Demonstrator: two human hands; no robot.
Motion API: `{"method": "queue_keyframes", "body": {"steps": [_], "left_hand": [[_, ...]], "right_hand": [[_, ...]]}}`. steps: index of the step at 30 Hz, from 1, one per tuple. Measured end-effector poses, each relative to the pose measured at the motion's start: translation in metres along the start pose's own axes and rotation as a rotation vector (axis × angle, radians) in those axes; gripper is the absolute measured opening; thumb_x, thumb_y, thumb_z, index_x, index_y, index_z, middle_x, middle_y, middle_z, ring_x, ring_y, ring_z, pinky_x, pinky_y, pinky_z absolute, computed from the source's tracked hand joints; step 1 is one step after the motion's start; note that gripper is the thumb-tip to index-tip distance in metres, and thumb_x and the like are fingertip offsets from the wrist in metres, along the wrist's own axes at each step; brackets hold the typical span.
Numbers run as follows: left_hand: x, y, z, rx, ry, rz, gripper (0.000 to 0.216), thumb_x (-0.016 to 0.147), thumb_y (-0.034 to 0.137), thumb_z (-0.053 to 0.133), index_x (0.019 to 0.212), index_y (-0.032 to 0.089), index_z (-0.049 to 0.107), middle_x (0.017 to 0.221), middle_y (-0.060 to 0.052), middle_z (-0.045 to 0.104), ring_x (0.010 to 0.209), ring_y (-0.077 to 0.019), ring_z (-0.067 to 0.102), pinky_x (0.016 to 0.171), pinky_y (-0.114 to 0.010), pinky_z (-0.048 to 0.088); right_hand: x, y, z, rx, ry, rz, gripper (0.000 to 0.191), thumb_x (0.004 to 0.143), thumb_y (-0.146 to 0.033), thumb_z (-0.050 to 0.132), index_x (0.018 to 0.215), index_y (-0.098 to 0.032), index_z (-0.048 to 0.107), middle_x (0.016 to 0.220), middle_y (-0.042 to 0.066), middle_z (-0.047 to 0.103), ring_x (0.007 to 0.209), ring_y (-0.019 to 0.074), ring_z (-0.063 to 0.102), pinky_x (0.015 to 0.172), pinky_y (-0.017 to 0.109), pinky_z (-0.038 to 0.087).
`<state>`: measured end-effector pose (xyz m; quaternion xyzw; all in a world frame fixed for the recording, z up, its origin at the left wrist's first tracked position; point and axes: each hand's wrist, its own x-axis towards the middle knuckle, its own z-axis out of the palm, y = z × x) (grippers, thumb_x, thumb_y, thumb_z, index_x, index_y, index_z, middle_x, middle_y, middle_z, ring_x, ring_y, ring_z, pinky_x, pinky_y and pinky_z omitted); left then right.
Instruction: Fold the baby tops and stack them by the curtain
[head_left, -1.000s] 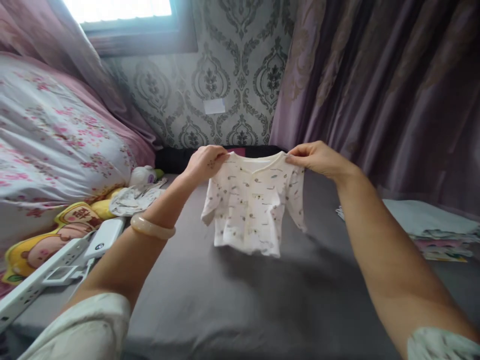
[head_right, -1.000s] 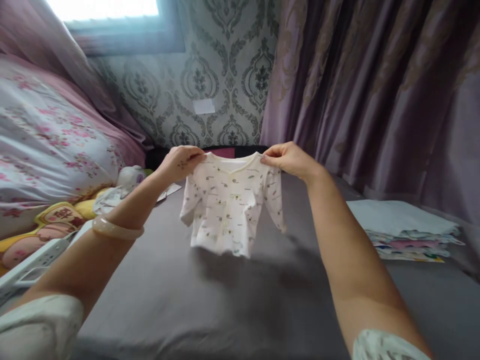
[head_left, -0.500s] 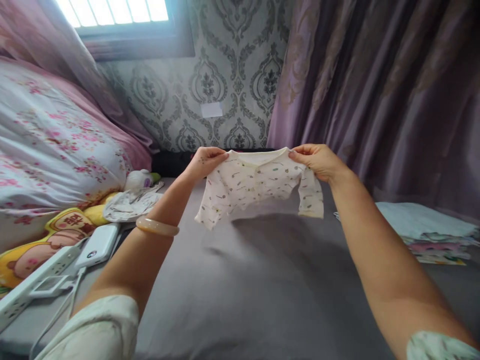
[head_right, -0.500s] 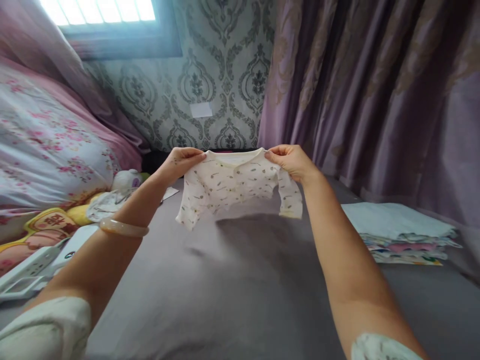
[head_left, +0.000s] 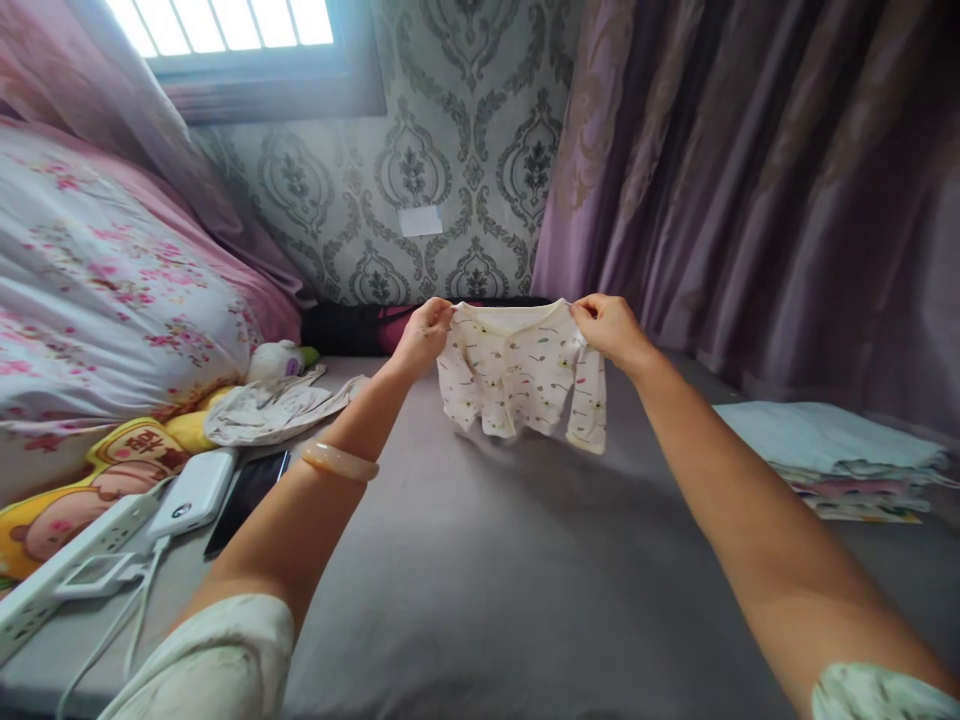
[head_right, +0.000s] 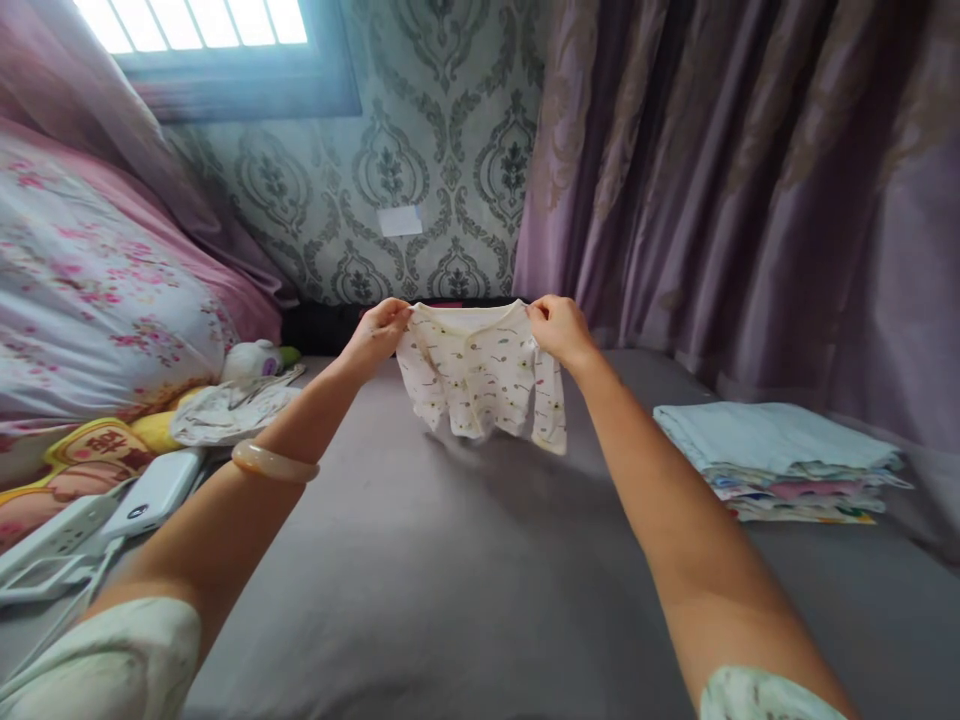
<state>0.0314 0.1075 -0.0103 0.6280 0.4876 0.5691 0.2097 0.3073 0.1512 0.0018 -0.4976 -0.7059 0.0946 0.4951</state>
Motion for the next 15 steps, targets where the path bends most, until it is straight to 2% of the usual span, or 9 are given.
{"method": "queue_keyframes", "body": {"steps": [5,7,11,15], "left_hand": [[-0.006,-0.009,0.002,0.098,0.156,0.126,0.015,0.09,0.03,0.048,0.086,0.018,0.057,0.066,0.004,0.051,0.06,-0.0087,0.045,0.054,-0.018,0.033],[-0.013,-0.007,-0.003,0.118,0.178,0.193,0.018,0.091,0.033,0.048,0.089,0.019,0.059,0.067,0.004,0.053,0.063,-0.0092,0.048,0.055,-0.018,0.036],[-0.035,0.022,-0.032,0.115,0.037,0.226,0.024,0.087,0.04,0.057,0.091,0.018,0.066,0.07,0.002,0.06,0.061,-0.0094,0.051,0.055,-0.02,0.041],[-0.044,0.061,-0.071,0.137,-0.174,0.088,0.026,0.08,0.045,0.068,0.091,0.022,0.072,0.077,0.001,0.068,0.06,-0.0117,0.057,0.052,-0.023,0.045]], "right_hand": [[-0.014,-0.016,0.0,-0.144,0.034,-0.032,0.031,0.089,-0.04,0.051,0.083,-0.015,0.07,0.078,0.008,0.07,0.074,0.0201,0.06,0.069,0.031,0.044],[-0.022,-0.02,-0.004,-0.155,0.024,-0.056,0.029,0.09,-0.037,0.051,0.085,-0.015,0.07,0.077,0.008,0.069,0.073,0.0196,0.06,0.069,0.03,0.044],[-0.037,-0.03,-0.033,-0.101,-0.064,-0.088,0.029,0.09,-0.041,0.055,0.087,-0.017,0.07,0.07,0.004,0.065,0.064,0.0169,0.057,0.061,0.029,0.042],[-0.042,-0.043,-0.069,0.017,-0.348,-0.044,0.03,0.088,-0.049,0.058,0.087,-0.022,0.072,0.071,0.002,0.065,0.061,0.0158,0.057,0.055,0.028,0.042]]}}
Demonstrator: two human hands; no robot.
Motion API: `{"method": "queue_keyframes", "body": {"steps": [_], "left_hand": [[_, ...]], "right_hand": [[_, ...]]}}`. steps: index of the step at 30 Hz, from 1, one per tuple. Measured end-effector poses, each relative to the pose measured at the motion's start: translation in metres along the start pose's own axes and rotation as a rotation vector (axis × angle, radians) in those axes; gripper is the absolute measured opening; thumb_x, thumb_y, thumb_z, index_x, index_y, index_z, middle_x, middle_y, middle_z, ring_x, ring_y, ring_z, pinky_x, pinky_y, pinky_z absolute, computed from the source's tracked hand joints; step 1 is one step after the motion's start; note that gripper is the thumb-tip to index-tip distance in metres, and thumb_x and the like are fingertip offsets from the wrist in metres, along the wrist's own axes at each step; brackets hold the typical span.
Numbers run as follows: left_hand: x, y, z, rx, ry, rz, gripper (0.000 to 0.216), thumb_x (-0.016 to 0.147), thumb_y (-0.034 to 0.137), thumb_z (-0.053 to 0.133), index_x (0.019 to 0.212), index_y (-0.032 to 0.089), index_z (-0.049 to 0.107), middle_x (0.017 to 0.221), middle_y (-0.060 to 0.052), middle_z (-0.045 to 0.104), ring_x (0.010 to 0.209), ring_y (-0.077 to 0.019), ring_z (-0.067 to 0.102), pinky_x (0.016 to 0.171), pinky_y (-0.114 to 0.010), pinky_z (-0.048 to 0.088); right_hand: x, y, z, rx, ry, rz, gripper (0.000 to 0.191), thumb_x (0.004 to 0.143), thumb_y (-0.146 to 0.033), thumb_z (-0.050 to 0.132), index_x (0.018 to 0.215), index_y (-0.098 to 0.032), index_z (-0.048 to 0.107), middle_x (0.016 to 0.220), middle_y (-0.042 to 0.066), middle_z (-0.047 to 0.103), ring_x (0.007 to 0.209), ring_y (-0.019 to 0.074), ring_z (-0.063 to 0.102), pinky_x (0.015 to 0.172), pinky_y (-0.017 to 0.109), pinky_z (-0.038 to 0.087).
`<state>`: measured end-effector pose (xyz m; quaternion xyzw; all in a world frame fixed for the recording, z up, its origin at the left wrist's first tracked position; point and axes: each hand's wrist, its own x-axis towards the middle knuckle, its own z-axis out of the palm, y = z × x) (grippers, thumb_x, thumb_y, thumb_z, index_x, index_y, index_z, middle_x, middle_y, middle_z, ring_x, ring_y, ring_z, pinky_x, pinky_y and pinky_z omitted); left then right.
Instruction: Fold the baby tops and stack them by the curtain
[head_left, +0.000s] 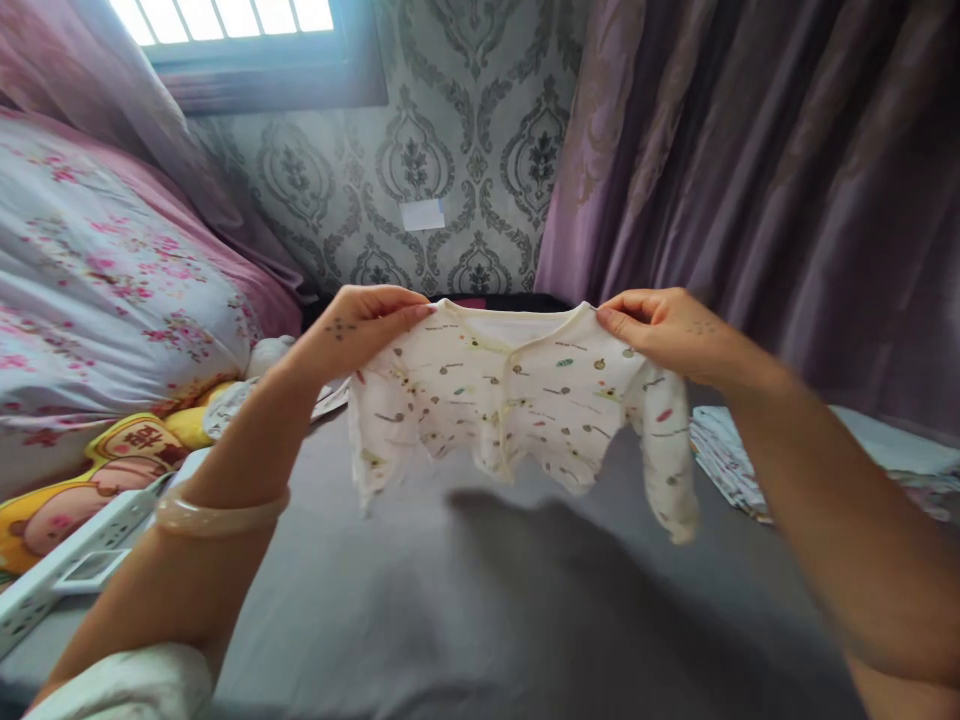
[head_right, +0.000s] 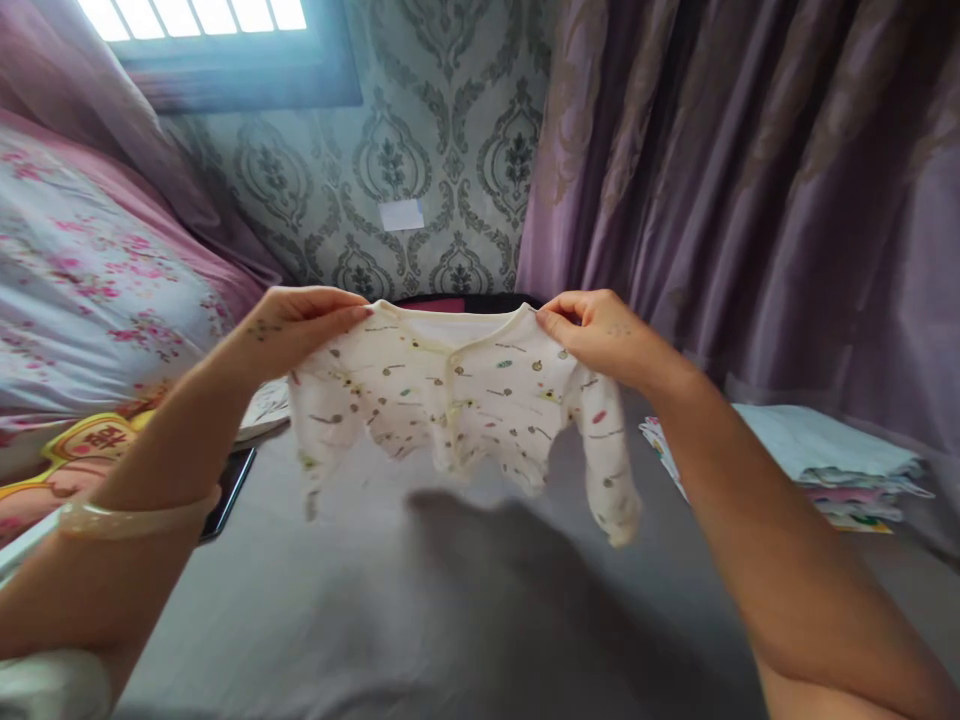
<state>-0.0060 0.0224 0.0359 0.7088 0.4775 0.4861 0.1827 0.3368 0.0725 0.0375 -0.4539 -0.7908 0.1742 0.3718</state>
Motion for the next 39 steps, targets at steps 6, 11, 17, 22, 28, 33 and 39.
{"method": "queue_keyframes", "body": {"steps": [6,11,17,22,28,33,39], "left_hand": [[0.025,-0.035,-0.001,0.186,-0.351,-0.028,0.029,0.08,0.046,0.064,0.089,0.021,0.075,0.081,-0.001,0.072,0.067,-0.0144,0.061,0.061,-0.026,0.05],[0.019,-0.138,0.058,0.488,-0.479,-0.02,0.032,0.087,0.041,0.051,0.093,0.016,0.071,0.08,-0.003,0.071,0.073,-0.0157,0.062,0.065,-0.024,0.044],[-0.004,-0.199,0.106,0.805,-0.447,0.005,0.041,0.099,0.041,0.028,0.11,0.024,0.063,0.103,-0.008,0.069,0.089,-0.0198,0.065,0.07,-0.025,0.043],[0.007,-0.207,0.113,0.932,-0.463,-0.021,0.041,0.101,0.041,0.023,0.116,0.024,0.058,0.106,-0.009,0.065,0.087,-0.0206,0.065,0.069,-0.027,0.044],[0.033,-0.234,0.116,0.964,-0.534,-0.005,0.04,0.101,0.041,0.025,0.113,0.022,0.058,0.103,-0.01,0.064,0.083,-0.0206,0.065,0.069,-0.028,0.044],[0.057,-0.254,0.117,0.974,-0.557,0.013,0.041,0.1,0.042,0.025,0.114,0.023,0.059,0.102,-0.01,0.065,0.083,-0.0216,0.066,0.068,-0.028,0.044],[0.068,-0.274,0.123,0.786,-0.509,-0.07,0.034,0.094,0.041,0.039,0.101,0.021,0.066,0.098,-0.009,0.069,0.085,-0.0201,0.065,0.067,-0.025,0.044]], "right_hand": [[0.016,0.035,0.026,-0.017,-0.33,-0.013,0.033,0.089,-0.05,0.055,0.088,-0.021,0.071,0.075,0.002,0.068,0.066,0.0153,0.06,0.057,0.026,0.044],[0.015,0.101,0.108,-0.393,-0.339,-0.036,0.023,0.095,-0.029,0.047,0.096,-0.016,0.067,0.097,0.007,0.07,0.089,0.0192,0.063,0.076,0.027,0.044],[0.002,0.136,0.161,-0.776,-0.402,0.028,0.031,0.103,-0.035,0.031,0.112,-0.021,0.057,0.114,0.01,0.062,0.092,0.0209,0.065,0.074,0.029,0.043],[0.02,0.153,0.174,-0.87,-0.422,0.006,0.032,0.104,-0.034,0.027,0.116,-0.019,0.053,0.117,0.011,0.059,0.095,0.0221,0.066,0.072,0.03,0.044],[0.046,0.174,0.19,-0.883,-0.486,-0.008,0.033,0.105,-0.033,0.025,0.118,-0.018,0.051,0.12,0.012,0.058,0.1,0.0229,0.065,0.076,0.031,0.044],[0.067,0.183,0.194,-0.87,-0.496,-0.009,0.033,0.104,-0.032,0.024,0.118,-0.018,0.051,0.12,0.012,0.058,0.1,0.0231,0.064,0.077,0.031,0.044],[0.082,0.202,0.198,-0.701,-0.525,0.02,0.03,0.103,-0.032,0.031,0.116,-0.019,0.055,0.12,0.012,0.06,0.105,0.0232,0.061,0.084,0.032,0.042]]}}
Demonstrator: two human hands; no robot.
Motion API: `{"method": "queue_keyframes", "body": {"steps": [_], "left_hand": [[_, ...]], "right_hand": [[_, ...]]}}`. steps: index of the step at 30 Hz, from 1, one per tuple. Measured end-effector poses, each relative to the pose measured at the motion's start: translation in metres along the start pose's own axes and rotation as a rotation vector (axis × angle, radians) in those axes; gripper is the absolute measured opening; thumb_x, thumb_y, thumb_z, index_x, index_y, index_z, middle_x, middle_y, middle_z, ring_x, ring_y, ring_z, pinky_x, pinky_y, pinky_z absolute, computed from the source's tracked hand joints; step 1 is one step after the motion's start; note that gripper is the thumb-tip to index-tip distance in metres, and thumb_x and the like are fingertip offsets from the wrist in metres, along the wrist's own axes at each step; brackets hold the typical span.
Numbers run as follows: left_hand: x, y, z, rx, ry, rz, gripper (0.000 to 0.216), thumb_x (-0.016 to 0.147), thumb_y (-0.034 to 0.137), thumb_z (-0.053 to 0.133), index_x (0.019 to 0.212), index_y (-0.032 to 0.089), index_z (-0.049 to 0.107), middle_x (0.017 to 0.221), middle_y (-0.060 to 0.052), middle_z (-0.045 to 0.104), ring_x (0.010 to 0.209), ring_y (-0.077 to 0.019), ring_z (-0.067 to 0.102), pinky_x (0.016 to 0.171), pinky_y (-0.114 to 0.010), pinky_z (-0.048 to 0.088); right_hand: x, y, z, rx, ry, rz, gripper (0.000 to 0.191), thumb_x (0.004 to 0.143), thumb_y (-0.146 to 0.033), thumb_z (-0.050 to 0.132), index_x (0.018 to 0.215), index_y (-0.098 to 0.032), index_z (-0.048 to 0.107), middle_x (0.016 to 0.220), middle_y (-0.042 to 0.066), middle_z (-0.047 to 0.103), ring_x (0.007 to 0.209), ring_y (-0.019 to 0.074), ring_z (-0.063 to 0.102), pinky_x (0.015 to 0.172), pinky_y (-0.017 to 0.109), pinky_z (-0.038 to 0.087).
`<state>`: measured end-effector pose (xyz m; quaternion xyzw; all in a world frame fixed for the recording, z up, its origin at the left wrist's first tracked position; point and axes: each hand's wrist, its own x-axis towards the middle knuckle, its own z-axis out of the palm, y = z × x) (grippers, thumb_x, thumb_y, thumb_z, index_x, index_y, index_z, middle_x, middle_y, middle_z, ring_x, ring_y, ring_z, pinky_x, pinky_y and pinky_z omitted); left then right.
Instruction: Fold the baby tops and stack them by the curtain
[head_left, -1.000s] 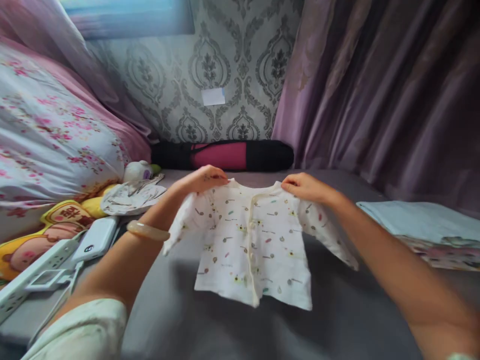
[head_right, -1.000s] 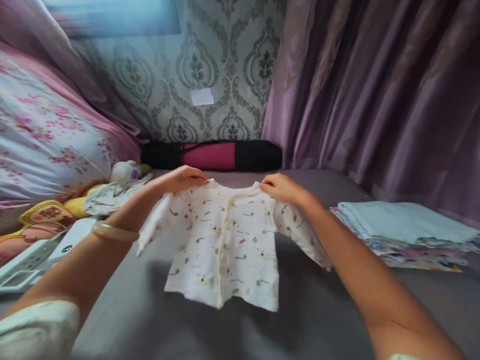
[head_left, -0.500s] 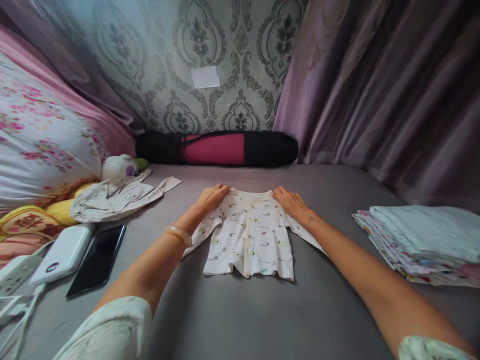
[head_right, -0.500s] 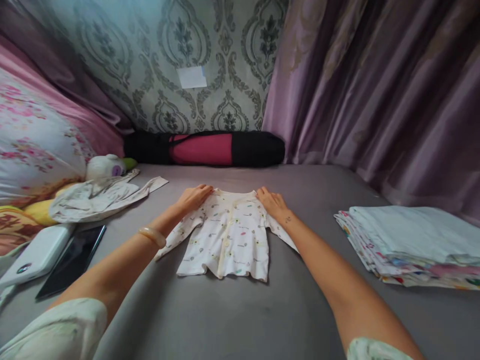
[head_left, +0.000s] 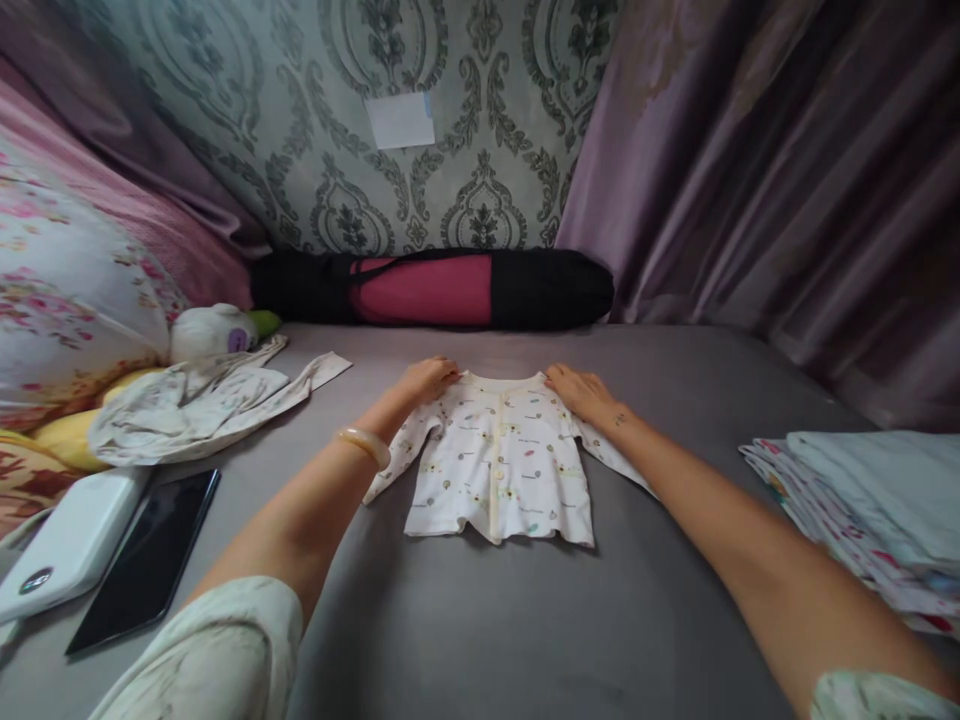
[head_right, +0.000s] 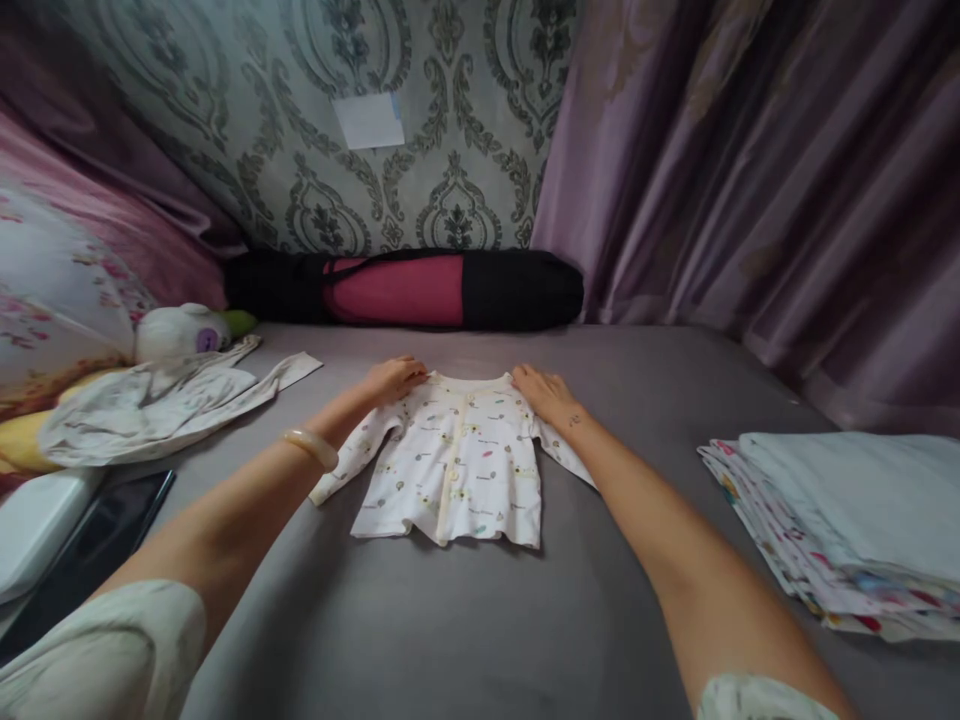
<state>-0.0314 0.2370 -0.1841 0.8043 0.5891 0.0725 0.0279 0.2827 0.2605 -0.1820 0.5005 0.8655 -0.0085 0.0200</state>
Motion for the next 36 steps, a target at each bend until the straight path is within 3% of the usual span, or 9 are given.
{"method": "queue_keyframes", "body": {"steps": [6,14,20,24,27,30,33,36], "left_hand": [[0.012,0.009,0.004,-0.242,-0.036,-0.176,0.032,0.086,0.041,0.05,0.084,0.015,0.069,0.074,-0.005,0.069,0.068,-0.0165,0.06,0.062,-0.024,0.043],[0.006,0.034,0.02,0.003,0.061,-0.189,0.035,0.097,0.033,0.034,0.106,0.012,0.06,0.104,-0.016,0.067,0.099,-0.026,0.061,0.083,-0.034,0.045],[-0.006,0.047,0.008,0.177,0.083,-0.253,0.036,0.095,0.032,0.038,0.118,0.01,0.053,0.119,-0.022,0.058,0.113,-0.0337,0.051,0.091,-0.043,0.04],[-0.006,0.075,0.001,0.105,0.099,-0.093,0.037,0.093,0.027,0.04,0.127,0.015,0.05,0.127,-0.018,0.056,0.118,-0.0324,0.049,0.095,-0.045,0.038],[0.0,0.104,0.01,-0.018,0.068,0.097,0.036,0.092,0.023,0.042,0.127,0.017,0.052,0.129,-0.014,0.058,0.12,-0.0294,0.049,0.099,-0.043,0.039],[0.009,0.133,0.028,-0.164,0.056,0.23,0.036,0.091,0.016,0.039,0.123,0.015,0.055,0.126,-0.014,0.061,0.118,-0.0256,0.054,0.102,-0.04,0.04],[0.019,0.153,0.046,-0.26,0.07,0.277,0.037,0.091,0.014,0.037,0.122,0.013,0.055,0.125,-0.015,0.061,0.117,-0.0234,0.056,0.103,-0.036,0.042],[0.027,0.165,0.057,-0.302,0.084,0.304,0.038,0.092,0.015,0.034,0.123,0.011,0.055,0.128,-0.016,0.06,0.121,-0.0218,0.054,0.105,-0.034,0.041]], "right_hand": [[0.013,0.0,0.005,0.251,0.031,0.106,0.033,0.1,-0.038,0.039,0.114,-0.017,0.06,0.121,0.013,0.063,0.11,0.0232,0.058,0.089,0.028,0.041],[0.005,-0.022,0.009,0.187,0.113,0.187,0.038,0.101,-0.039,0.032,0.119,-0.016,0.056,0.121,0.016,0.064,0.109,0.0262,0.06,0.087,0.032,0.042],[-0.007,0.01,-0.003,0.332,0.003,0.23,0.047,0.099,-0.049,0.031,0.103,-0.017,0.065,0.111,0.015,0.068,0.106,0.0262,0.062,0.086,0.031,0.044],[-0.046,0.048,-0.011,0.554,-0.103,0.335,0.055,0.098,-0.056,0.029,0.082,-0.018,0.066,0.087,0.011,0.071,0.085,0.0224,0.066,0.071,0.028,0.049],[-0.08,0.065,-0.013,0.787,-0.202,0.419,0.054,0.095,-0.06,0.035,0.078,-0.018,0.065,0.077,0.009,0.069,0.069,0.0182,0.064,0.058,0.025,0.049],[-0.106,0.073,-0.014,0.866,-0.255,0.485,0.045,0.088,-0.059,0.053,0.075,-0.018,0.065,0.073,0.007,0.068,0.063,0.0155,0.062,0.056,0.024,0.048],[-0.123,0.078,-0.014,0.861,-0.309,0.524,0.037,0.074,-0.054,0.073,0.075,-0.018,0.067,0.068,0.004,0.067,0.059,0.0147,0.061,0.053,0.024,0.047],[-0.134,0.082,-0.014,0.891,-0.32,0.532,0.034,0.065,-0.047,0.082,0.074,-0.017,0.067,0.068,0.003,0.068,0.058,0.0141,0.061,0.051,0.023,0.045]]}}
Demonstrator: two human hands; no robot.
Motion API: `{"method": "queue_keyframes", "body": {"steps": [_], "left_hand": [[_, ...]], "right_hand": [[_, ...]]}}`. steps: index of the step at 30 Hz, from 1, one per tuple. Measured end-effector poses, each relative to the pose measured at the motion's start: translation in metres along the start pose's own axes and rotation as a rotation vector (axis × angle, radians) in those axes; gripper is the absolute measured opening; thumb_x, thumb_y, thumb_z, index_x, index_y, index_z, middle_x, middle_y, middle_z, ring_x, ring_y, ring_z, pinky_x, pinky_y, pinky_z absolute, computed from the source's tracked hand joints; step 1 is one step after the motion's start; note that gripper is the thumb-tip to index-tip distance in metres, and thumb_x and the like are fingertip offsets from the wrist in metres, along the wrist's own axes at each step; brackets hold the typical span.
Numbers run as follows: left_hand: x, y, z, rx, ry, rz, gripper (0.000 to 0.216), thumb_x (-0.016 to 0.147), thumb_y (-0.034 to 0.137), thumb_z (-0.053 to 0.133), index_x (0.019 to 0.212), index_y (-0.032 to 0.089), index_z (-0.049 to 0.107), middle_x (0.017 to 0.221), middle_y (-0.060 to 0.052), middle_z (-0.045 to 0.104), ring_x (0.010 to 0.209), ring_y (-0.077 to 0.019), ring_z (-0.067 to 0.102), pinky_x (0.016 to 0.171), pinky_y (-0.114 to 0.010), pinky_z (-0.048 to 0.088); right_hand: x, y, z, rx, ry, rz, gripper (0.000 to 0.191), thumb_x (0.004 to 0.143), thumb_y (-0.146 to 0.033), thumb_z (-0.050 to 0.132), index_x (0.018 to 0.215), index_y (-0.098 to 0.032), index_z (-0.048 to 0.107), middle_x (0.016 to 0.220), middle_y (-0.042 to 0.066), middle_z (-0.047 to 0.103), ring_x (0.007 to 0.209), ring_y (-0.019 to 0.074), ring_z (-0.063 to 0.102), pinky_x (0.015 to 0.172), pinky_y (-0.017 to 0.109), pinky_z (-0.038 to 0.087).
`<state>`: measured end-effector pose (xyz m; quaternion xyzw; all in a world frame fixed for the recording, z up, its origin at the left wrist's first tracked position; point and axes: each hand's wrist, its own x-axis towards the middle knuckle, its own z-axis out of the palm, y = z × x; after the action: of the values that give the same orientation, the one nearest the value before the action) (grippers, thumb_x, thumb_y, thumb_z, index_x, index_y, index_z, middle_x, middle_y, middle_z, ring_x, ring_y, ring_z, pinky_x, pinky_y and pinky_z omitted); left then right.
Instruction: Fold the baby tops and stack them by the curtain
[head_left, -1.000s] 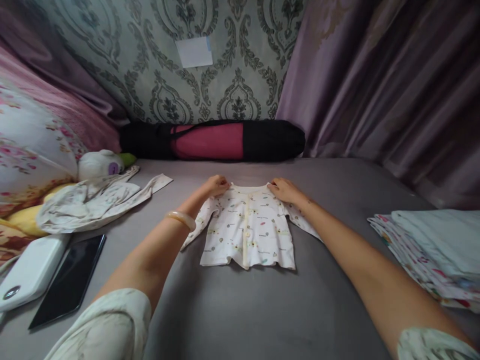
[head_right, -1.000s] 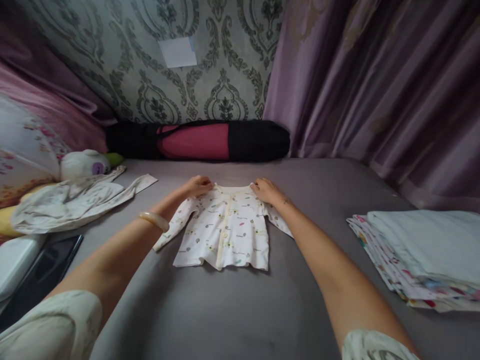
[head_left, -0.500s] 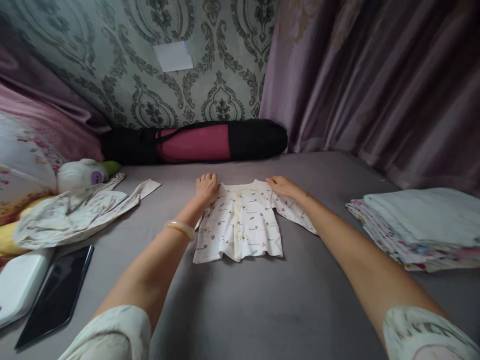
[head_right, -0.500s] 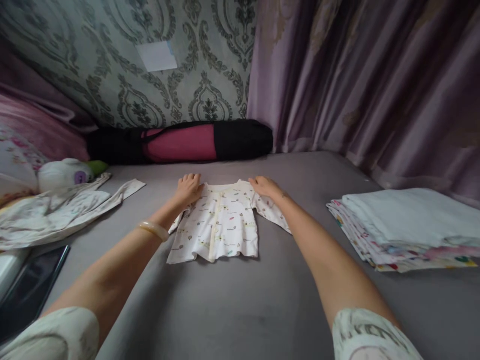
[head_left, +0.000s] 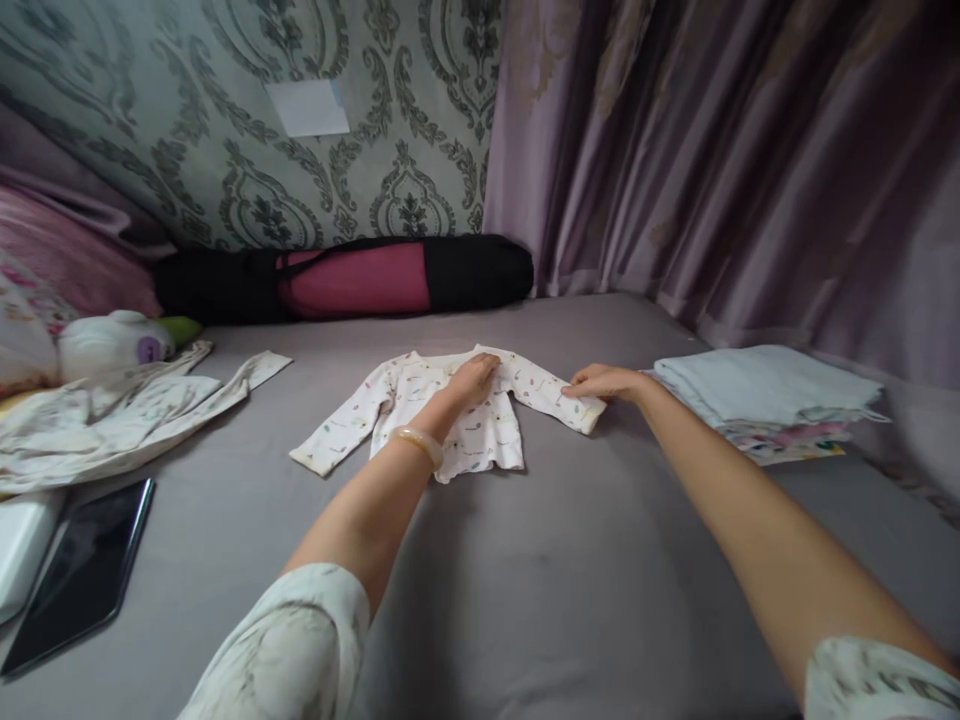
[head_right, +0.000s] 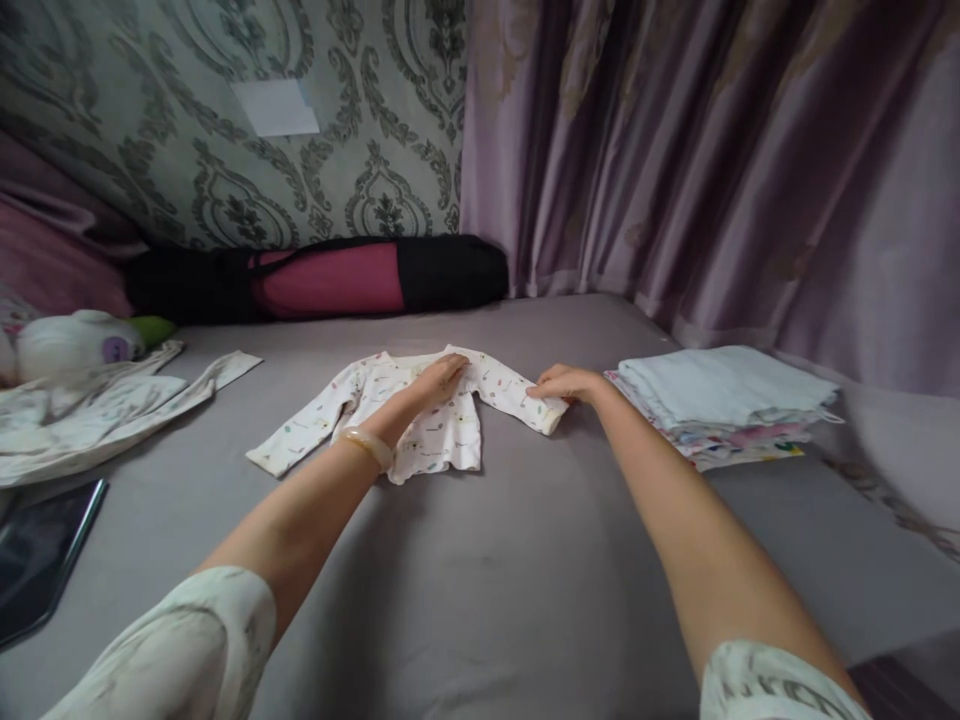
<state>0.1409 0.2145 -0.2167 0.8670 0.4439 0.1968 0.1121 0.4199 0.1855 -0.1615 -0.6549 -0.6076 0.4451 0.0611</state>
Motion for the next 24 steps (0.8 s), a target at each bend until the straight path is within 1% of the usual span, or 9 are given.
{"method": "queue_keyframes", "body": {"steps": [2,5,8,12,14,16,18,20,24], "left_hand": [[0.004,0.001,0.005,-0.032,0.003,0.007,0.039,0.093,0.016,0.033,0.124,0.011,0.055,0.13,-0.016,0.059,0.122,-0.0213,0.054,0.106,-0.035,0.041],[0.008,0.001,0.009,-0.058,0.013,0.014,0.04,0.093,0.018,0.033,0.127,0.013,0.053,0.132,-0.016,0.057,0.123,-0.0214,0.053,0.107,-0.037,0.04],[0.011,0.002,0.012,-0.035,0.01,0.011,0.041,0.094,0.021,0.033,0.13,0.013,0.051,0.135,-0.016,0.055,0.127,-0.0218,0.05,0.11,-0.038,0.038],[0.011,0.009,0.013,0.055,-0.075,-0.089,0.049,0.097,0.033,0.032,0.14,0.014,0.044,0.148,-0.016,0.044,0.14,-0.0261,0.036,0.115,-0.045,0.028],[0.009,0.014,0.011,0.077,-0.128,-0.146,0.054,0.098,0.041,0.028,0.145,0.016,0.039,0.154,-0.014,0.036,0.144,-0.0293,0.027,0.117,-0.049,0.023],[0.007,0.02,0.009,0.084,-0.17,-0.18,0.059,0.098,0.047,0.025,0.149,0.019,0.033,0.157,-0.012,0.029,0.146,-0.0315,0.021,0.117,-0.051,0.018],[0.005,0.025,0.006,0.094,-0.195,-0.195,0.063,0.098,0.052,0.023,0.152,0.02,0.027,0.159,-0.012,0.025,0.147,-0.0323,0.017,0.118,-0.052,0.014],[0.003,0.028,0.004,0.106,-0.214,-0.197,0.066,0.097,0.055,0.02,0.153,0.021,0.023,0.16,-0.012,0.022,0.148,-0.0327,0.014,0.118,-0.053,0.012],[0.003,0.032,0.002,0.122,-0.263,-0.206,0.068,0.096,0.059,0.018,0.154,0.023,0.021,0.162,-0.012,0.017,0.149,-0.0344,0.008,0.117,-0.056,0.01]], "right_hand": [[-0.003,0.004,-0.001,0.063,0.04,-0.014,0.033,0.067,-0.045,0.082,0.075,-0.018,0.066,0.071,0.004,0.069,0.06,0.014,0.062,0.052,0.022,0.046],[-0.006,0.01,-0.001,0.168,0.139,-0.032,0.03,0.073,-0.045,0.077,0.078,-0.018,0.063,0.076,0.005,0.071,0.064,0.0137,0.063,0.055,0.021,0.048],[-0.005,0.013,0.0,0.257,0.23,-0.026,0.03,0.08,-0.046,0.071,0.085,-0.019,0.062,0.079,0.005,0.071,0.063,0.0129,0.062,0.054,0.021,0.047],[0.001,0.018,-0.003,0.313,0.354,-0.034,0.03,0.083,-0.046,0.068,0.095,-0.019,0.063,0.083,0.005,0.071,0.063,0.0129,0.063,0.053,0.021,0.047],[0.005,0.024,-0.007,0.31,0.347,-0.093,0.026,0.082,-0.04,0.07,0.096,-0.018,0.064,0.087,0.006,0.071,0.068,0.0134,0.064,0.059,0.022,0.049],[0.008,0.032,-0.013,0.282,0.284,-0.147,0.022,0.079,-0.031,0.072,0.094,-0.018,0.066,0.089,0.006,0.072,0.073,0.014,0.065,0.066,0.023,0.051],[0.01,0.041,-0.018,0.245,0.218,-0.163,0.021,0.074,-0.024,0.075,0.093,-0.017,0.067,0.089,0.005,0.072,0.077,0.0146,0.065,0.071,0.024,0.051],[0.01,0.048,-0.023,0.205,0.193,-0.154,0.024,0.07,-0.019,0.076,0.093,-0.017,0.069,0.09,0.005,0.072,0.077,0.0147,0.065,0.071,0.023,0.051],[0.009,0.052,-0.026,0.084,0.239,-0.111,0.028,0.07,-0.012,0.069,0.097,-0.015,0.07,0.087,0.004,0.072,0.073,0.0132,0.063,0.065,0.021,0.048]]}}
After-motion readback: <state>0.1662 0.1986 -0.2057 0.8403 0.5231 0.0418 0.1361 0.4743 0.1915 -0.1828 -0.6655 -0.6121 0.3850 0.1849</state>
